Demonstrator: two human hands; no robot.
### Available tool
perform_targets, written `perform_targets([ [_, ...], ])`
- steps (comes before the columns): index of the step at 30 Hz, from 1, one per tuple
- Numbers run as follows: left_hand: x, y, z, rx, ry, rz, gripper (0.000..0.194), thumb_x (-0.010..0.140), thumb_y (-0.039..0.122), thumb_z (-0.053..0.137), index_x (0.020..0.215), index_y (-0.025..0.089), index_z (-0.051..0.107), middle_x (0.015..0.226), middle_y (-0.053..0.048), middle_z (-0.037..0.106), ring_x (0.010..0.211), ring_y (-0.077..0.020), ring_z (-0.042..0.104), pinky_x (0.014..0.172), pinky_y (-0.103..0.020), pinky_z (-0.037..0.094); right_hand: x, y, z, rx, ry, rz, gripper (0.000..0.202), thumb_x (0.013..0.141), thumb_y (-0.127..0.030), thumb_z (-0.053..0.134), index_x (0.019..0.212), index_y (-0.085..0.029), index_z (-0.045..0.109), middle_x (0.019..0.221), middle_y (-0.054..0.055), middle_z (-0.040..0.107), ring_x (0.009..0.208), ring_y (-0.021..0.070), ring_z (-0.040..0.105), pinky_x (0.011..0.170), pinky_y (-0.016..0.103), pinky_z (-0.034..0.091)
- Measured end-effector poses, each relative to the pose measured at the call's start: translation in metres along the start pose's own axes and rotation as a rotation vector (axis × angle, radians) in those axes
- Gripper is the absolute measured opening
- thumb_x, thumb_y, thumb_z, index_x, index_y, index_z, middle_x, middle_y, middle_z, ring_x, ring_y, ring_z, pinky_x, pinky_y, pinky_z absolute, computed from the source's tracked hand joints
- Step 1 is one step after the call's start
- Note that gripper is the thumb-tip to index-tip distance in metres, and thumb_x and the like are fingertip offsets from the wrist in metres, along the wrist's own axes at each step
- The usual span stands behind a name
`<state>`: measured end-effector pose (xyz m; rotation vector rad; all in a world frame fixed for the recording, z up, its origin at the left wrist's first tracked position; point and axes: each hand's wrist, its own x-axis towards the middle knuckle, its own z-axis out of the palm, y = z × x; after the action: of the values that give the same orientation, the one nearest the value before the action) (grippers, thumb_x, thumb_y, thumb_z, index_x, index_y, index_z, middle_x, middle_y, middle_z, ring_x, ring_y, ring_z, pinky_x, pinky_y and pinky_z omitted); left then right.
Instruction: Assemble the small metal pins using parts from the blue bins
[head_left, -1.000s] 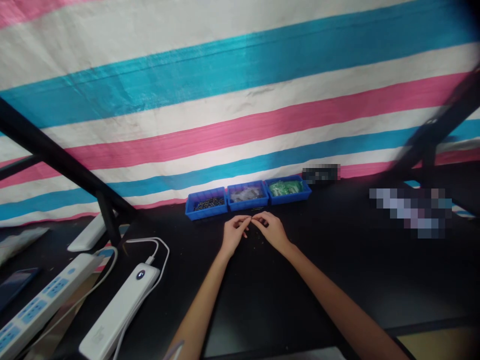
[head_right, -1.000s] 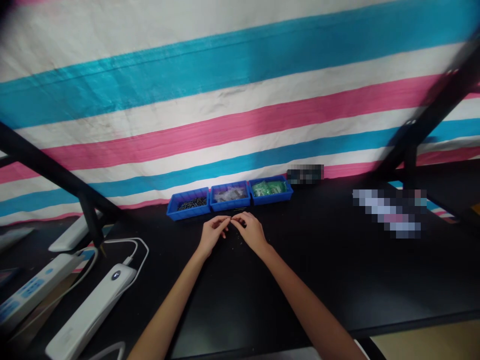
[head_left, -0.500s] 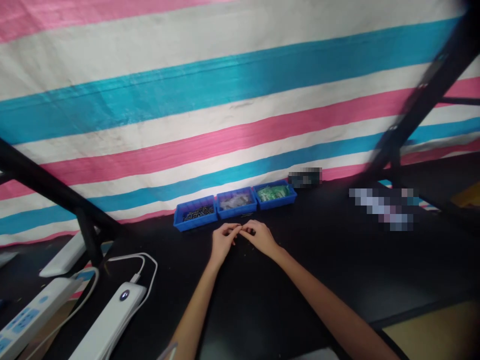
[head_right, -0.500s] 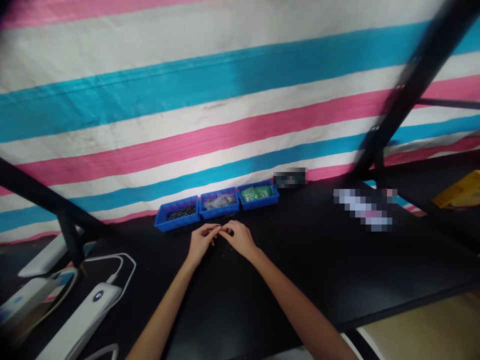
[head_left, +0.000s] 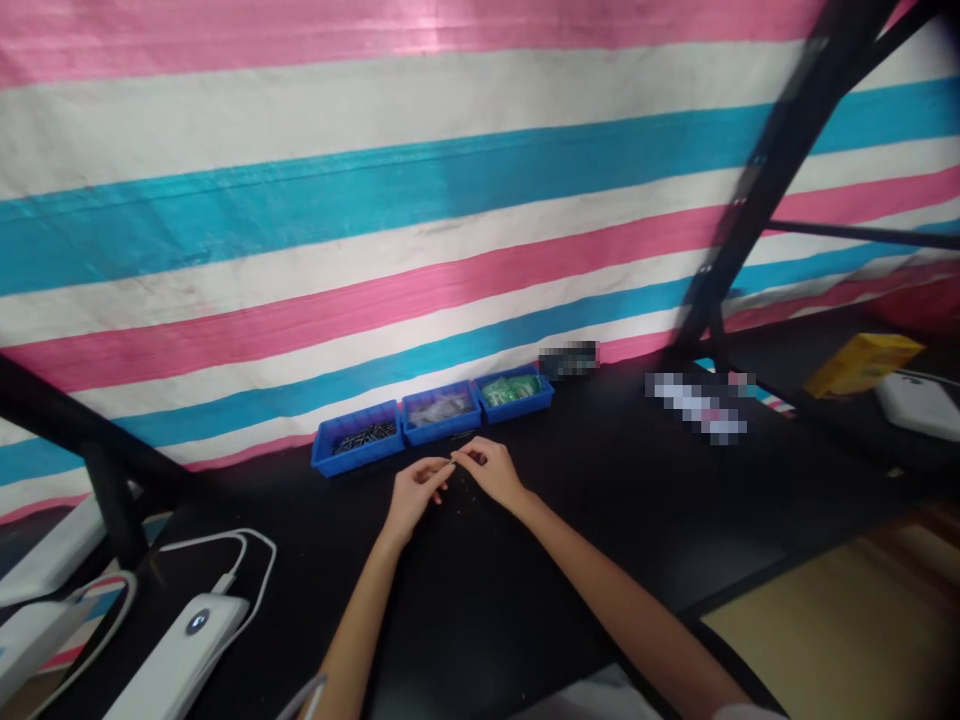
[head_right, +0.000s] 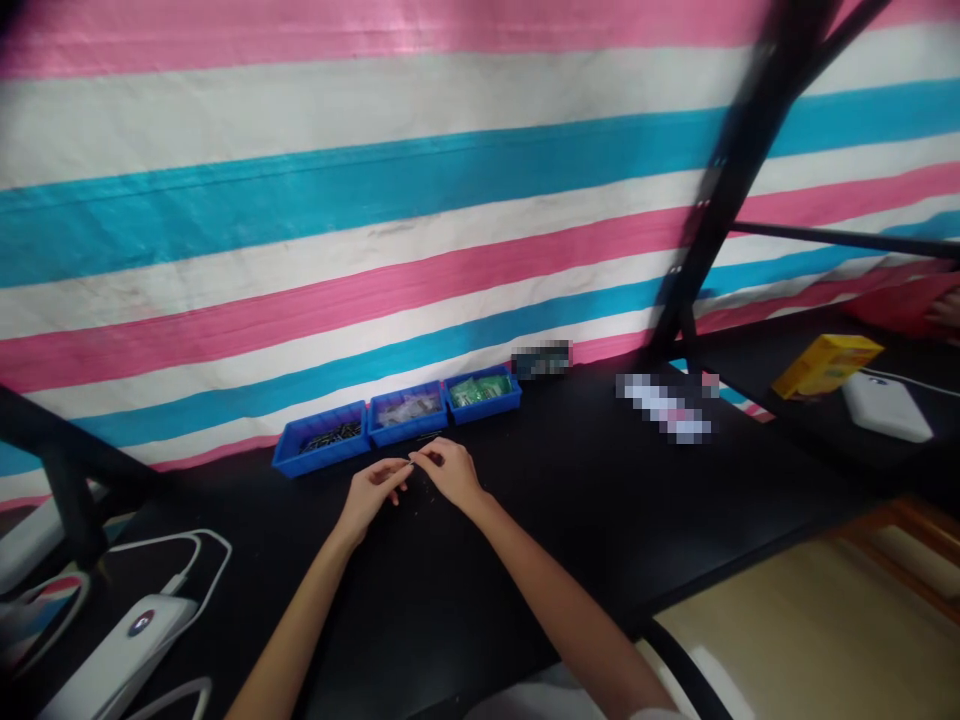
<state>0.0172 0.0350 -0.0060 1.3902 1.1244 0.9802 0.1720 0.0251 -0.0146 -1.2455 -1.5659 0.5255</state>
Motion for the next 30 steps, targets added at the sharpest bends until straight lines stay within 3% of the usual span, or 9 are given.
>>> perform_targets([
  [3,-0.001,0.004,-0.002,-0.023,0.051,0.019,0.032,0.064,0.036,0.068,0.085,0.011,0.066,0.060,-0.002,0.059,0.050,-0.0093,0.050,0.040,-0.018,0.040,-0.001,0.000,-0.001,-0.019,-0.017,-0.013,0.022,0.079,-0.036,0.054,0.069,-0.020,0.064,0.067,0.000,0.061,0.059,0.0108,0.052,0.054,0.022,0.037],
  [6,0.000,0.008,-0.009,-0.129,0.182,0.052,0.034,0.063,0.034,0.069,0.089,0.012,0.065,0.071,-0.005,0.061,0.055,-0.0099,0.053,0.041,-0.017,0.039,-0.001,0.000,-0.001,-0.038,-0.025,-0.010,0.023,0.080,-0.036,0.052,0.070,-0.021,0.065,0.067,0.000,0.061,0.058,0.0110,0.051,0.053,0.022,0.036],
  [12,0.006,0.012,-0.038,-0.413,0.438,0.098,0.035,0.059,0.031,0.072,0.087,0.011,0.065,0.081,-0.007,0.063,0.060,-0.0107,0.058,0.041,-0.016,0.037,-0.002,0.001,0.000,-0.042,-0.025,0.017,0.029,0.084,-0.037,0.047,0.070,-0.020,0.066,0.068,0.001,0.062,0.058,0.0112,0.052,0.053,0.022,0.036],
  [17,0.010,0.010,-0.058,-0.547,0.570,0.089,0.035,0.057,0.026,0.073,0.087,0.012,0.065,0.081,-0.006,0.065,0.056,-0.0093,0.059,0.040,-0.015,0.035,-0.002,0.003,0.002,-0.065,-0.050,0.019,0.032,0.084,-0.039,0.044,0.070,-0.020,0.065,0.068,0.002,0.061,0.056,0.0117,0.051,0.051,0.023,0.035],
  [24,0.013,0.009,-0.065,-0.613,0.587,0.002,0.025,0.063,0.017,0.069,0.088,0.014,0.066,0.102,-0.009,0.064,0.060,-0.0068,0.061,0.040,-0.013,0.034,-0.003,0.002,0.003,-0.093,-0.068,0.033,0.031,0.085,-0.038,0.044,0.069,-0.020,0.065,0.070,0.002,0.062,0.058,0.0129,0.053,0.052,0.025,0.036],
  [30,0.011,0.017,-0.064,-0.590,0.424,0.017,0.030,0.067,0.016,0.064,0.098,0.017,0.064,0.121,-0.009,0.054,0.090,-0.0178,0.062,0.043,-0.013,0.035,-0.001,0.002,0.003,-0.145,-0.074,0.042,0.029,0.084,-0.036,0.043,0.072,-0.021,0.065,0.072,0.003,0.061,0.064,0.0151,0.053,0.054,0.026,0.038],
])
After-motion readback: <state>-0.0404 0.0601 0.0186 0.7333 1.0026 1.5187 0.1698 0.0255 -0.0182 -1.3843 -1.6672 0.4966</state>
